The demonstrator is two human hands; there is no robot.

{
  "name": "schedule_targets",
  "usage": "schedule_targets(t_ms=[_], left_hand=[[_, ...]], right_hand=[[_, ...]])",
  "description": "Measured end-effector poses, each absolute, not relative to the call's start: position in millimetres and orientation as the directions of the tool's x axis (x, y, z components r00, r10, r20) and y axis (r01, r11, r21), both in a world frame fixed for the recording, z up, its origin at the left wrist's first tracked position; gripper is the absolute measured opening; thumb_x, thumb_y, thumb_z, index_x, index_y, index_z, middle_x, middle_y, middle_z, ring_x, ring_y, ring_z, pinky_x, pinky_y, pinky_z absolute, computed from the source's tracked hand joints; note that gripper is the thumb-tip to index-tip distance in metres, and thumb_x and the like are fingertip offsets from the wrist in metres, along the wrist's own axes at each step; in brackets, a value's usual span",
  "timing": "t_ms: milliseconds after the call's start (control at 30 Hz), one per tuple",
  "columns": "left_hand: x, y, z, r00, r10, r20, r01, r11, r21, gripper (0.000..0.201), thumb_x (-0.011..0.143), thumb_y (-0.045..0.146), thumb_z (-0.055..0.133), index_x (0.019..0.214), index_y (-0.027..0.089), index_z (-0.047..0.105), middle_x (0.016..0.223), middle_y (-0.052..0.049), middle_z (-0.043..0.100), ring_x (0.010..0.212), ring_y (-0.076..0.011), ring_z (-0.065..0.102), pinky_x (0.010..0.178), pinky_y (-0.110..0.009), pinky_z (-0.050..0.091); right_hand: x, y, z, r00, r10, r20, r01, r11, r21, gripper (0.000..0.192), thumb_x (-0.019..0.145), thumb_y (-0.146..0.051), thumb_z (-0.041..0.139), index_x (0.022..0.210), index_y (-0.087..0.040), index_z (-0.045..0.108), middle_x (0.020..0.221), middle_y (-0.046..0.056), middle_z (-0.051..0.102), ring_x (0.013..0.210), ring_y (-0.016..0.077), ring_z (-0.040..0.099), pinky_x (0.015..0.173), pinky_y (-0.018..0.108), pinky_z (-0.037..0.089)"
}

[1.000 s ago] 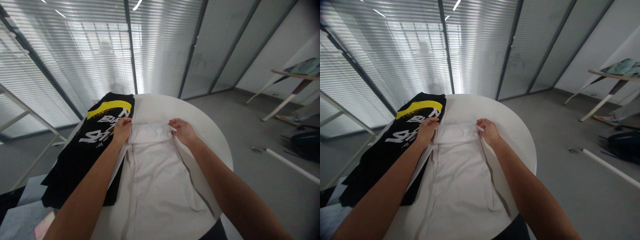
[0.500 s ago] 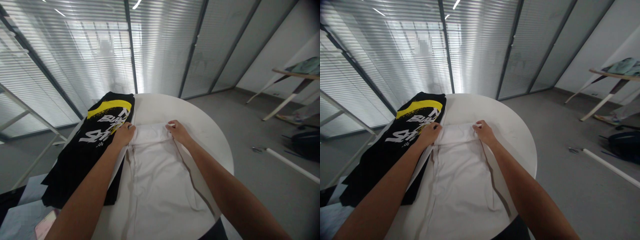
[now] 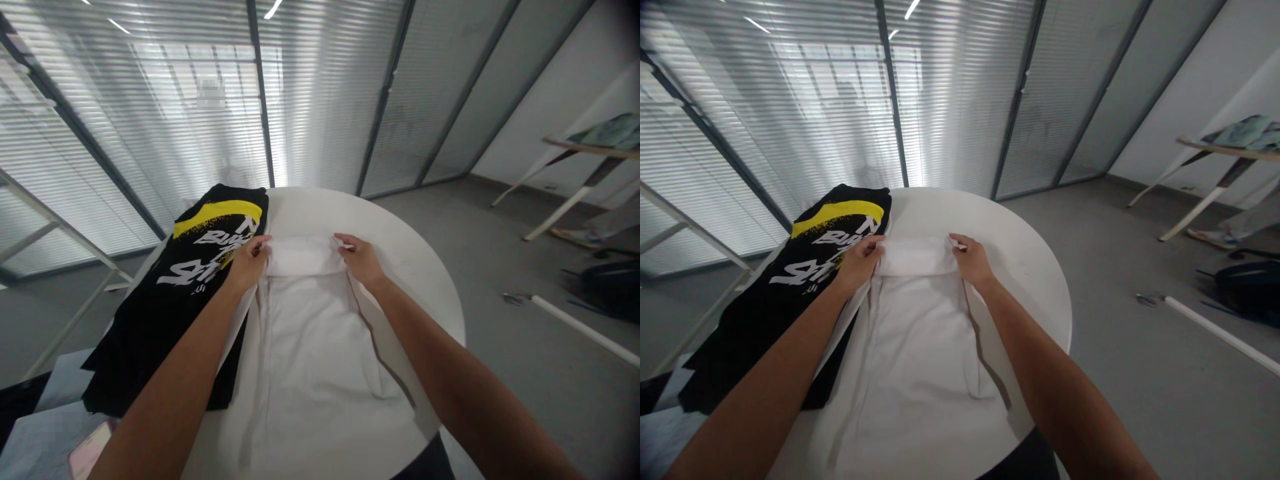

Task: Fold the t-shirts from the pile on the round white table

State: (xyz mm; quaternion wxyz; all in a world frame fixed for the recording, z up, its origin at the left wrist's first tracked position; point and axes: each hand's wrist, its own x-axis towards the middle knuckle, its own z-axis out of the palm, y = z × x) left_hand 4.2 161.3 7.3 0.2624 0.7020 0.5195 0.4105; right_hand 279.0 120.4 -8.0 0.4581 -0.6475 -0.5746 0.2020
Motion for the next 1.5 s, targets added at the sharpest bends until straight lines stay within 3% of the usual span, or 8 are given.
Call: schedule_targets(t_ms=[133,267,400,600,733,967,1233,1500], left_hand=[[3.2,169.1,-2.7,0.158,0.869,0.469,0.654,-0.448,0.609,0.037,0.079,0.019,0.049,0.111,0.015,0.069,0.109,-0.011,0.067,0.104,-0.0228,0.06,0.097,-0.039,0.045],[9.4,160.2,-3.8,0.295,0.744,0.599,0.721,-0.585,0.371,0.042,0.088,0.026,0.046,0.127,0.017,0.061,0.136,-0.013,0.054,0.13,-0.0249,0.045,0.112,-0.044,0.033],[18.1,141.4,-3.8,0.527,0.753,0.394,0.727,-0.64,0.249,0.048,0.096,0.037,0.038,0.141,0.025,0.049,0.151,-0.01,0.04,0.14,-0.0254,0.033,0.115,-0.047,0.026],[22.1,132.3,6.7,0.485,0.842,0.238,0.806,-0.535,0.253,0.043,0.097,0.037,0.033,0.123,0.026,0.064,0.143,-0.008,0.052,0.132,-0.0295,0.044,0.11,-0.052,0.028],[21.6,135.2,14.5,0.35,0.891,0.289,0.865,-0.426,0.264,0.039,0.094,0.034,0.037,0.1,0.021,0.073,0.123,-0.009,0.065,0.114,-0.0272,0.054,0.101,-0.042,0.038],[19.4,138.3,-0.1,0.261,0.901,0.347,0.915,-0.345,0.208,0.051,0.092,0.035,0.042,0.141,0.024,0.048,0.132,-0.014,0.056,0.123,-0.0315,0.047,0.103,-0.046,0.033],[17.6,140.8,-0.1,0.329,0.912,0.246,0.899,-0.382,0.214,0.057,0.091,0.039,0.043,0.146,0.025,0.042,0.127,-0.015,0.061,0.127,-0.0357,0.043,0.105,-0.054,0.026],[14.0,151.9,0.4,0.265,0.934,0.238,0.78,-0.353,0.517,0.045,0.083,0.031,0.053,0.127,0.031,0.063,0.126,-0.006,0.065,0.125,-0.0294,0.05,0.11,-0.051,0.027]], right_hand=[[277.3,119.7,-10.2,0.268,0.907,0.326,0.703,0.048,-0.71,0.05,0.077,-0.015,0.054,0.126,-0.013,0.063,0.124,0.015,0.063,0.104,0.0228,0.063,0.1,0.039,0.046],[268.3,110.1,-9.0,0.055,0.847,0.529,0.815,0.269,-0.514,0.048,0.09,-0.029,0.048,0.137,-0.021,0.054,0.14,0.011,0.052,0.132,0.0227,0.044,0.112,0.042,0.033],[257.9,98.7,-12.6,-0.216,0.926,0.308,0.869,0.326,-0.372,0.048,0.099,-0.044,0.032,0.145,-0.034,0.042,0.152,0.003,0.039,0.143,0.0246,0.029,0.115,0.055,0.02],[259.0,95.1,-13.7,-0.157,0.977,0.143,0.929,0.195,-0.313,0.048,0.101,-0.049,0.027,0.145,-0.038,0.04,0.155,0.001,0.034,0.144,0.0252,0.025,0.114,0.061,0.008],[264.4,99.5,-8.3,-0.044,0.981,0.19,0.94,0.105,-0.325,0.042,0.1,-0.045,0.03,0.128,-0.033,0.059,0.147,0.002,0.047,0.14,0.0277,0.032,0.113,0.061,0.011],[271.2,105.3,-4.8,0.164,0.956,0.244,0.926,-0.064,-0.372,0.046,0.095,-0.039,0.041,0.136,-0.022,0.053,0.138,0.012,0.055,0.131,0.0309,0.042,0.108,0.053,0.026],[270.8,108.5,-4.4,0.132,0.98,0.148,0.897,-0.055,-0.439,0.051,0.09,-0.034,0.049,0.139,-0.021,0.051,0.127,0.013,0.063,0.119,0.0301,0.055,0.103,0.048,0.035],[276.3,114.3,-3.7,0.178,0.975,0.137,0.642,-0.009,-0.767,0.044,0.078,-0.025,0.059,0.12,-0.021,0.066,0.121,0.008,0.067,0.112,0.0245,0.06,0.1,0.041,0.041]])
